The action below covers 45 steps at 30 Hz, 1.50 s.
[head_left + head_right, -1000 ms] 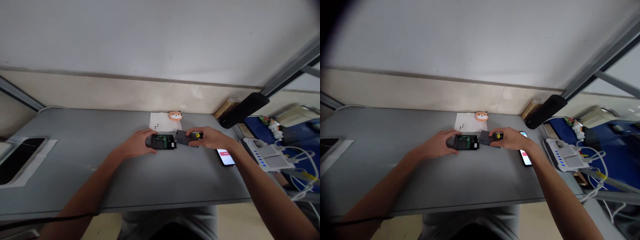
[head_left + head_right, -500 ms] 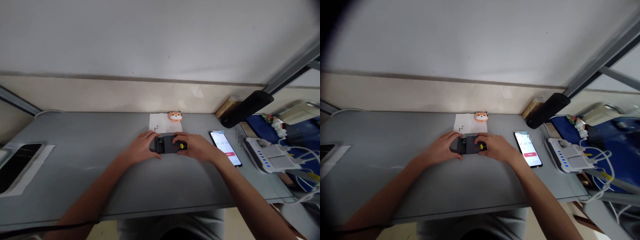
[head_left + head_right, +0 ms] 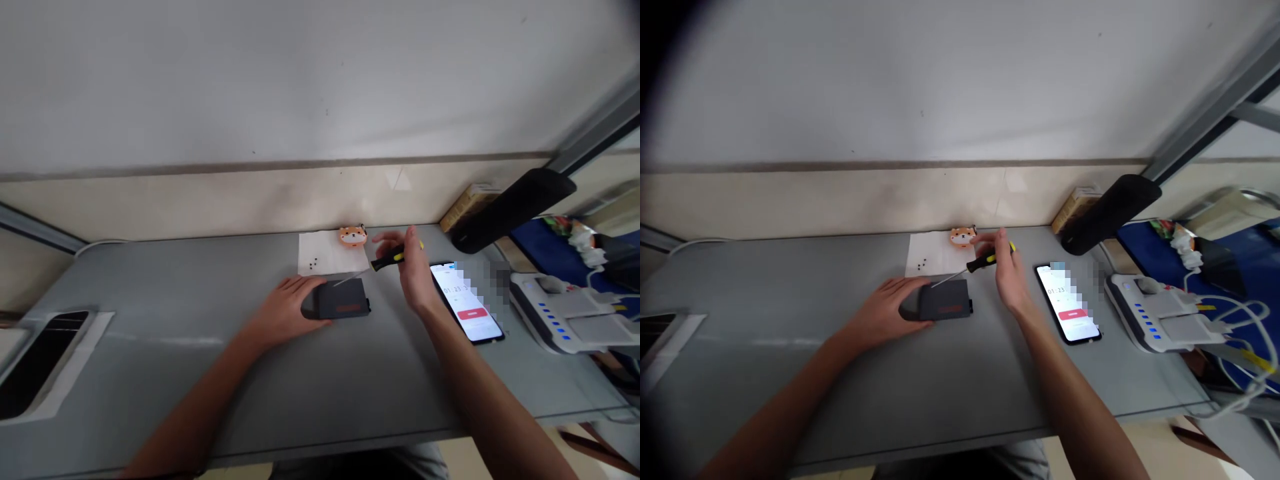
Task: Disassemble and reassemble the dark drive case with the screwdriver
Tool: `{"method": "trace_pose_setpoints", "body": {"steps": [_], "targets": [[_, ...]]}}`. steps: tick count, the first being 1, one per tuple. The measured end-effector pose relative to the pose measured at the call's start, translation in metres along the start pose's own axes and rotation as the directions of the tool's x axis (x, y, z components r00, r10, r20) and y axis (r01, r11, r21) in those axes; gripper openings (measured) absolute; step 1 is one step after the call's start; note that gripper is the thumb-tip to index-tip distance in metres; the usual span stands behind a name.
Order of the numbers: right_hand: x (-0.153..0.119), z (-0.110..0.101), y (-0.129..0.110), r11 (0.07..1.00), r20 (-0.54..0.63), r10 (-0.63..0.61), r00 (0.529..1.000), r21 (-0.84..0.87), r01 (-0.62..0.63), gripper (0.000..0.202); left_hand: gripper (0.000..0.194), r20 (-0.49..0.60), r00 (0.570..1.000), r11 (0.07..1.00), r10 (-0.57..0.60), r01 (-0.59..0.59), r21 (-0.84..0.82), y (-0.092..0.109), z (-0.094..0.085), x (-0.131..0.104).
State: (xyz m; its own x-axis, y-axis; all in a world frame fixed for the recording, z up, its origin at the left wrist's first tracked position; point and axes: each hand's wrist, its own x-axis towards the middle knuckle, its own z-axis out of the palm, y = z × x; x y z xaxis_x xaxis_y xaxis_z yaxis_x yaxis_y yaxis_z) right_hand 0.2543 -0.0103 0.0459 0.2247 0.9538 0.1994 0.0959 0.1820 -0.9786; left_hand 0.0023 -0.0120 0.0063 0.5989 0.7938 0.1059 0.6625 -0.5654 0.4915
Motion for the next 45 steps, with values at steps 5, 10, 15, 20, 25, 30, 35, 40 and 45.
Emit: {"method": "trace_pose_setpoints", "body": {"steps": [5, 10, 15, 20, 25, 30, 35, 40, 45], "targets": [[0.002, 0.011, 0.033, 0.975, -0.096, 0.169, 0.981, 0.164, -0.151, 0.061, 0.059, -0.037, 0.999, 1.000, 0.017, -0.016, 0.017, -0.007, -0.002, -0.002], [-0.003, 0.022, 0.038, 0.993, 0.078, 0.114, 0.990, 0.005, -0.114, 0.059, 0.043, -0.057, 0.993, 0.992, 0.106, -0.101, 0.081, -0.014, -0.005, -0.004], [-0.005, 0.025, 0.039, 0.996, 0.139, 0.085, 0.987, -0.027, -0.082, 0.053, 0.035, -0.069, 0.989, 0.988, 0.134, -0.127, 0.091, -0.012, -0.009, -0.002], [-0.004, 0.025, 0.042, 0.994, 0.151, 0.087, 0.985, -0.075, -0.077, 0.052, 0.035, -0.097, 0.988, 0.992, 0.116, -0.111, 0.056, -0.010, -0.008, -0.001], [-0.003, 0.024, 0.040, 0.992, 0.143, 0.095, 0.985, -0.097, -0.081, 0.052, 0.036, -0.144, 0.988, 0.998, 0.056, -0.058, -0.011, -0.009, -0.004, 0.001], [-0.003, 0.027, 0.038, 0.994, 0.169, 0.098, 0.981, -0.059, -0.090, 0.056, 0.040, -0.173, 0.982, 0.992, -0.075, 0.055, -0.116, -0.001, -0.004, 0.004], [-0.001, 0.025, 0.035, 0.980, 0.047, 0.184, 0.982, 0.062, -0.187, 0.065, 0.048, -0.214, 0.965, 0.978, -0.153, 0.118, -0.171, 0.000, 0.000, 0.005], [-0.003, 0.020, 0.027, 0.914, -0.023, 0.306, 0.952, 0.289, -0.286, 0.062, 0.039, -0.381, 0.920, 0.984, -0.092, 0.025, -0.177, -0.007, 0.007, 0.000], [-0.009, 0.020, 0.017, 0.868, 0.029, 0.354, 0.935, 0.361, -0.340, 0.059, 0.024, -0.541, 0.839, 0.992, 0.062, -0.112, -0.060, -0.011, 0.005, -0.005]]}}
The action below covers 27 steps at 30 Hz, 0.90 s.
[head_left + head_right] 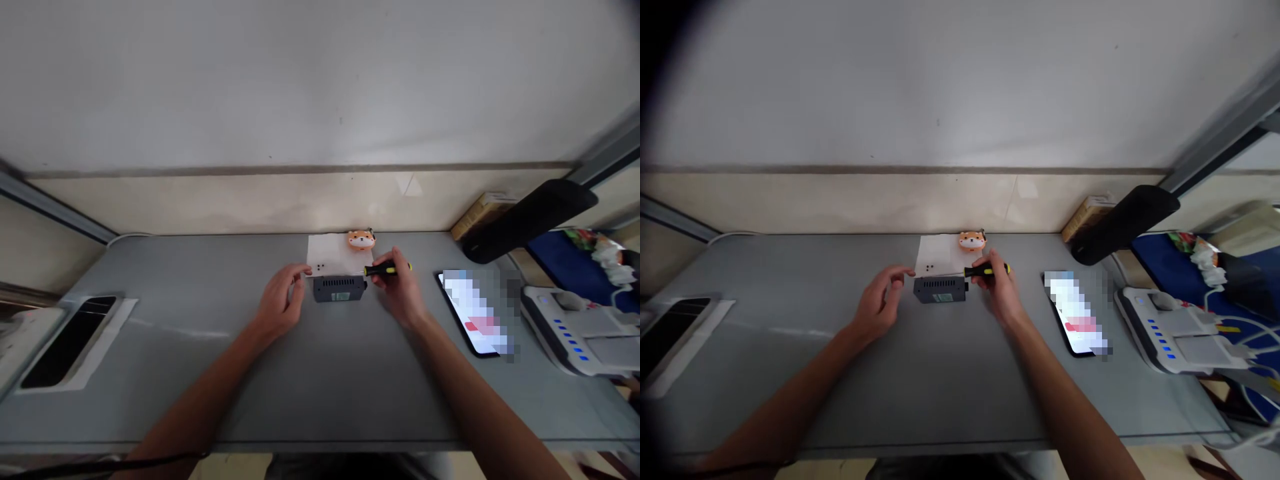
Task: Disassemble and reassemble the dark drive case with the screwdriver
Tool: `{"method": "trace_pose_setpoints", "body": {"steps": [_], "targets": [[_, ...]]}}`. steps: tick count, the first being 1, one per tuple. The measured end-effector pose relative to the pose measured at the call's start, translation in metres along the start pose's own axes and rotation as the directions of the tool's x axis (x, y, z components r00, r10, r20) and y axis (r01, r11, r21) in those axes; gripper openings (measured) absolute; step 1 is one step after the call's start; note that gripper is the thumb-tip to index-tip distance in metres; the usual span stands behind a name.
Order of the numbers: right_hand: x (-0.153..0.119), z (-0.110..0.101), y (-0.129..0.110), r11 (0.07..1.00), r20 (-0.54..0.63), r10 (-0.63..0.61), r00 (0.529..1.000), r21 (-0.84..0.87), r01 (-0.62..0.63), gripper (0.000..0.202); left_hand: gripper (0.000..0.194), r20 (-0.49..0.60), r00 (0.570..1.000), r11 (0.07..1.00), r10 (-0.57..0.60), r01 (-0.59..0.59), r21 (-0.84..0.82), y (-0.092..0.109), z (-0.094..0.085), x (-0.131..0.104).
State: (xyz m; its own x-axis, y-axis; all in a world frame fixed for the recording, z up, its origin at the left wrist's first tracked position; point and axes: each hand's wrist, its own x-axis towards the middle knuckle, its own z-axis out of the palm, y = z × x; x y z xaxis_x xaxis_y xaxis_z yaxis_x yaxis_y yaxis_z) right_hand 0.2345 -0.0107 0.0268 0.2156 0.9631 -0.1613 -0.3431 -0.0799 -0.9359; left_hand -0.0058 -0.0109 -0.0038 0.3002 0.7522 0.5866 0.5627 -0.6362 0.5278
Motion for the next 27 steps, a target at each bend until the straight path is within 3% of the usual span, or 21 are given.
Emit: {"method": "trace_pose_setpoints", "body": {"steps": [3, 6, 21, 27], "targets": [[-0.003, 0.001, -0.002, 0.999, 0.001, 0.023, 1.000, -0.044, -0.023, 0.061, 0.021, -0.027, 0.986, 0.984, 0.165, -0.163, 0.064, 0.002, -0.002, 0.001], [-0.005, 0.003, -0.002, 0.995, 0.010, 0.032, 0.999, -0.093, -0.031, 0.063, 0.024, -0.010, 0.966, 0.963, 0.257, -0.255, 0.089, 0.006, -0.002, 0.002], [-0.006, 0.000, 0.004, 0.991, 0.002, -0.016, 1.000, -0.135, 0.016, 0.060, 0.017, -0.055, 0.952, 0.949, 0.301, -0.293, 0.113, 0.010, 0.000, 0.005], [-0.007, 0.001, 0.006, 0.988, 0.041, -0.027, 0.999, -0.151, 0.033, 0.058, 0.015, -0.063, 0.926, 0.920, 0.373, -0.360, 0.155, 0.010, 0.000, 0.008]]}}
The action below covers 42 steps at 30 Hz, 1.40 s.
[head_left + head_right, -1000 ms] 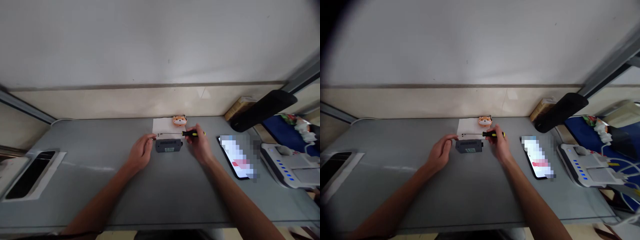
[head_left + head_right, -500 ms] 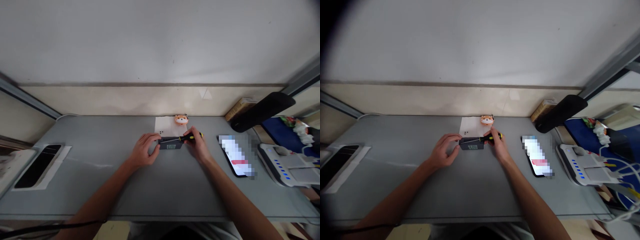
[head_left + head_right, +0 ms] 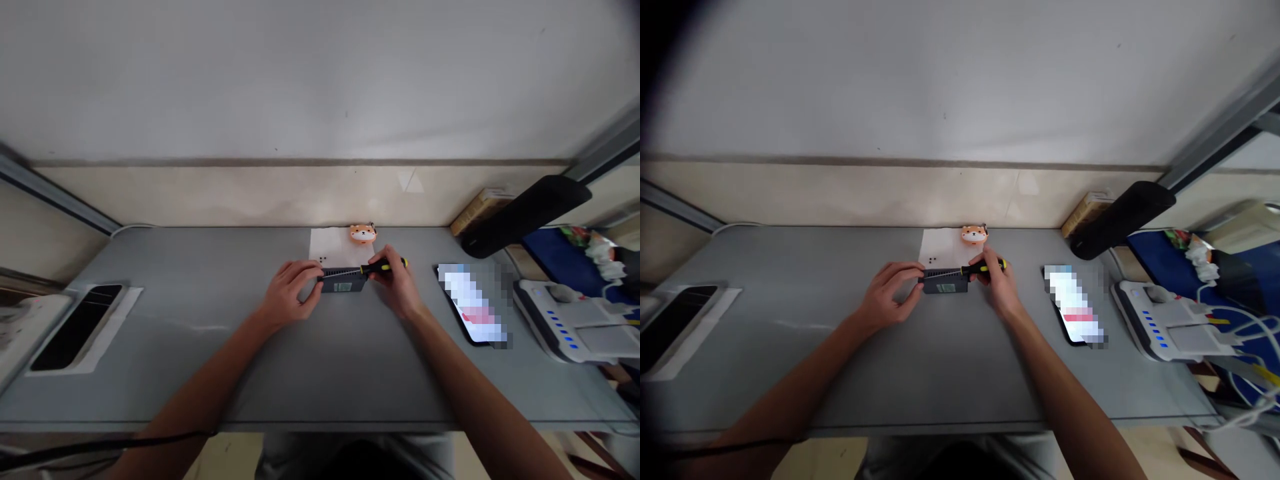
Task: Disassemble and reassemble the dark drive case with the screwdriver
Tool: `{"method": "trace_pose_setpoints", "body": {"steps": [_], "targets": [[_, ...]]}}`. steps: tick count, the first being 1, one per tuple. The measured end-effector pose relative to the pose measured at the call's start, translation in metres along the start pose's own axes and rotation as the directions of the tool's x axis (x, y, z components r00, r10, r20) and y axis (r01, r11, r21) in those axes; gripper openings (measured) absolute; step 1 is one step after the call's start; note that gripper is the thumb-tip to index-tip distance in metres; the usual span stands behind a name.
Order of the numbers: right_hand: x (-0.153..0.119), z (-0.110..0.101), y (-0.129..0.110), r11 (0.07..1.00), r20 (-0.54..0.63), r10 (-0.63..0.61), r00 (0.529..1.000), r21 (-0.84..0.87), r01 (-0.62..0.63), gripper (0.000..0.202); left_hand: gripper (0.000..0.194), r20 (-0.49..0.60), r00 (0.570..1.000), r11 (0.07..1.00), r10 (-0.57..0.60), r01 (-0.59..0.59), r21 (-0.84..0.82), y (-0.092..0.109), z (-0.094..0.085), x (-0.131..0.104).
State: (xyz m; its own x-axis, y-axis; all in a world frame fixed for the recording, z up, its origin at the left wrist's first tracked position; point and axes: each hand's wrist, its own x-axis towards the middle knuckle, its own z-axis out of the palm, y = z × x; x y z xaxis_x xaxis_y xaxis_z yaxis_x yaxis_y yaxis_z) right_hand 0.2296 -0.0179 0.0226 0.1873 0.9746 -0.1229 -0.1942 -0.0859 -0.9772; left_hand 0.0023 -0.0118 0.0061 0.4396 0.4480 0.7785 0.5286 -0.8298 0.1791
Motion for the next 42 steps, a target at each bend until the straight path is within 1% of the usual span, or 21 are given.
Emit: {"method": "trace_pose_setpoints", "body": {"steps": [3, 10, 14, 17, 21, 24, 26, 28, 30, 33, 36, 39, 42], "targets": [[0.000, 0.000, 0.001, 1.000, 0.003, 0.003, 1.000, 0.008, -0.004, 0.057, 0.013, 0.010, 1.000, 1.000, -0.001, 0.001, 0.009, -0.001, -0.001, 0.000], [0.000, 0.002, 0.000, 1.000, -0.022, -0.004, 1.000, 0.017, 0.005, 0.062, 0.009, 0.041, 0.999, 0.999, -0.034, 0.033, 0.041, -0.002, 0.000, -0.003], [0.000, 0.003, 0.001, 1.000, -0.015, -0.022, 1.000, 0.010, 0.022, 0.062, 0.009, 0.040, 0.999, 0.999, -0.020, 0.018, 0.042, -0.002, 0.000, -0.002], [0.000, 0.001, 0.003, 1.000, -0.019, -0.019, 1.000, 0.017, 0.019, 0.062, 0.010, 0.055, 0.998, 0.999, -0.032, 0.030, 0.041, -0.002, 0.000, -0.003], [0.002, 0.000, 0.004, 0.998, -0.032, -0.017, 0.999, 0.052, 0.018, 0.062, 0.013, 0.079, 0.996, 0.999, -0.051, 0.050, 0.013, -0.002, 0.000, -0.003], [0.005, -0.001, 0.005, 0.996, -0.080, -0.028, 0.996, 0.086, 0.035, 0.067, 0.012, 0.076, 0.996, 0.998, -0.056, 0.058, -0.023, -0.001, -0.002, -0.001], [0.007, -0.001, 0.006, 0.997, -0.093, -0.056, 0.994, 0.051, 0.061, 0.071, 0.012, 0.087, 0.995, 0.997, -0.056, 0.060, -0.044, 0.000, -0.004, 0.002], [0.008, -0.001, 0.009, 0.996, -0.070, -0.088, 0.994, -0.032, 0.086, 0.072, 0.012, 0.116, 0.992, 0.997, -0.045, 0.052, -0.053, 0.001, -0.006, 0.004], [0.008, -0.001, 0.010, 0.986, -0.020, -0.119, 0.993, -0.116, 0.116, 0.070, 0.013, 0.137, 0.990, 0.998, -0.031, 0.038, -0.048, 0.002, -0.008, 0.006], [0.006, 0.000, 0.011, 0.970, 0.045, -0.159, 0.986, -0.179, 0.165, 0.066, 0.015, 0.154, 0.987, 0.998, -0.036, 0.043, -0.039, 0.001, -0.010, 0.006], [0.004, 0.001, 0.009, 0.967, 0.089, -0.161, 0.983, -0.185, 0.175, 0.065, 0.016, 0.168, 0.985, 0.998, -0.034, 0.041, -0.038, -0.001, -0.012, 0.004], [0.004, 0.001, 0.009, 0.975, 0.129, -0.129, 0.983, -0.163, 0.149, 0.066, 0.017, 0.169, 0.985, 0.999, -0.042, 0.046, -0.020, -0.004, -0.015, 0.004], [0.005, -0.001, 0.009, 0.983, 0.114, -0.117, 0.987, -0.125, 0.131, 0.070, 0.017, 0.156, 0.987, 1.000, -0.028, 0.026, 0.013, -0.005, -0.016, 0.004]]}}
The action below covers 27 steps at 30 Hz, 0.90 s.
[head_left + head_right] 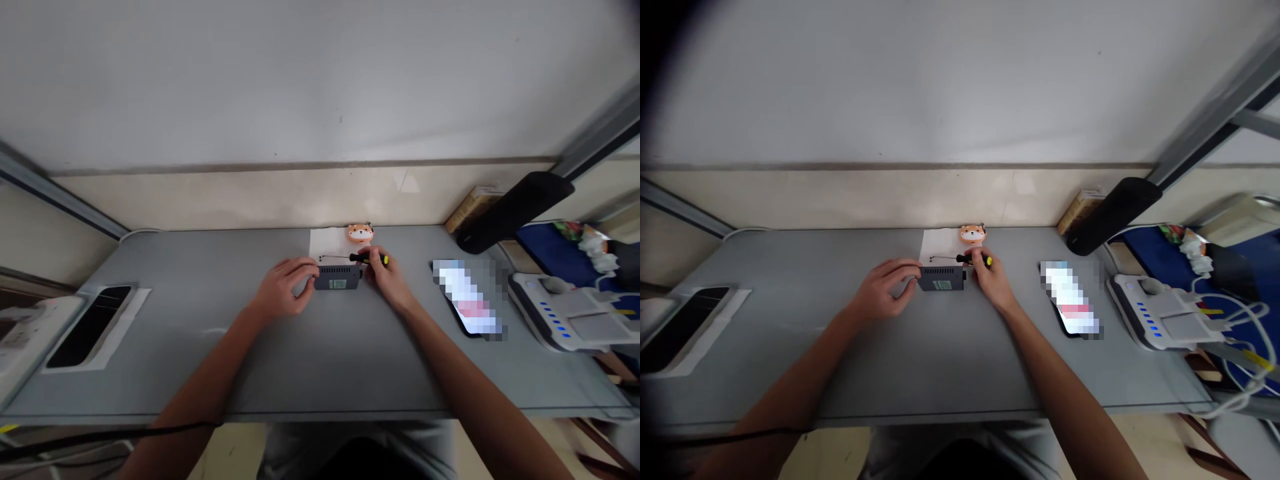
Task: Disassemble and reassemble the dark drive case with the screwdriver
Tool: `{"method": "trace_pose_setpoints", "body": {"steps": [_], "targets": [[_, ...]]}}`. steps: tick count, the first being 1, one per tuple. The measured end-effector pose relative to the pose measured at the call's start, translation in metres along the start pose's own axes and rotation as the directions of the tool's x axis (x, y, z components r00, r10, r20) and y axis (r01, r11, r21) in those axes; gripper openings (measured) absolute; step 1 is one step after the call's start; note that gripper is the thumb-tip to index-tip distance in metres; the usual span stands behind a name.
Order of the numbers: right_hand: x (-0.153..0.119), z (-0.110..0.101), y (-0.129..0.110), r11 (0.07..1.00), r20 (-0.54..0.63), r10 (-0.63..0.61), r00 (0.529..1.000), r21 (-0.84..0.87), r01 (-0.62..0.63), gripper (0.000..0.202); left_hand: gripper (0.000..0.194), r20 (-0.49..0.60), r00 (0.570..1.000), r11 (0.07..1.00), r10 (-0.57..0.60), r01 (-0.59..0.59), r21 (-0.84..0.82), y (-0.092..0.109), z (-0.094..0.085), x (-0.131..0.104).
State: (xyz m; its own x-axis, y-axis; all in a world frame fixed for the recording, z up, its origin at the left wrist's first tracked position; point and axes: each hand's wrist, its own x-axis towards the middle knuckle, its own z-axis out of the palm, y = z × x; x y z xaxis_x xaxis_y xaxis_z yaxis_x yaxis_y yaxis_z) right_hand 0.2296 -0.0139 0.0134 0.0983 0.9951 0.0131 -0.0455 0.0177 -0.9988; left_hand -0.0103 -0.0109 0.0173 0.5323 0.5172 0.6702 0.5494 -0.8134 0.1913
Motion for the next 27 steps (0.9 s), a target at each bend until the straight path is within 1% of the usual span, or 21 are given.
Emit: {"method": "trace_pose_setpoints", "body": {"steps": [5, 8, 11, 14, 17, 19, 23, 27], "targets": [[0.003, -0.003, -0.004, 0.989, -0.107, 0.060, 0.992, 0.138, -0.045, 0.070, 0.020, -0.042, 0.996, 0.994, 0.074, -0.071, 0.086, -0.001, -0.001, 0.001], [0.005, -0.007, -0.008, 0.968, -0.166, 0.096, 0.981, 0.245, -0.054, 0.064, 0.024, -0.005, 0.995, 0.987, 0.103, -0.102, 0.128, -0.002, -0.003, 0.002], [0.006, -0.014, -0.014, 0.945, -0.219, 0.088, 0.972, 0.326, -0.013, 0.052, 0.024, 0.050, 0.992, 0.977, 0.115, -0.122, 0.177, -0.003, -0.004, 0.005], [0.006, -0.026, -0.021, 0.935, -0.252, 0.015, 0.967, 0.346, 0.076, 0.039, 0.021, 0.103, 0.982, 0.957, 0.161, -0.181, 0.227, 0.000, 0.000, 0.015], [0.004, -0.037, -0.028, 0.936, -0.263, -0.075, 0.962, 0.313, 0.159, 0.035, 0.020, 0.156, 0.969, 0.950, 0.193, -0.225, 0.217, 0.009, 0.009, 0.027], [0.003, -0.042, -0.030, 0.942, -0.249, -0.093, 0.964, 0.290, 0.166, 0.034, 0.019, 0.162, 0.965, 0.952, 0.207, -0.237, 0.192, 0.015, 0.016, 0.033], [0.003, -0.043, -0.028, 0.946, -0.221, -0.062, 0.973, 0.298, 0.128, 0.029, 0.017, 0.111, 0.976, 0.963, 0.185, -0.202, 0.177, 0.024, 0.026, 0.034], [0.004, -0.039, -0.022, 0.940, -0.213, -0.043, 0.976, 0.323, 0.112, 0.029, 0.016, 0.056, 0.983, 0.967, 0.175, -0.183, 0.177, 0.025, 0.029, 0.029]]}}
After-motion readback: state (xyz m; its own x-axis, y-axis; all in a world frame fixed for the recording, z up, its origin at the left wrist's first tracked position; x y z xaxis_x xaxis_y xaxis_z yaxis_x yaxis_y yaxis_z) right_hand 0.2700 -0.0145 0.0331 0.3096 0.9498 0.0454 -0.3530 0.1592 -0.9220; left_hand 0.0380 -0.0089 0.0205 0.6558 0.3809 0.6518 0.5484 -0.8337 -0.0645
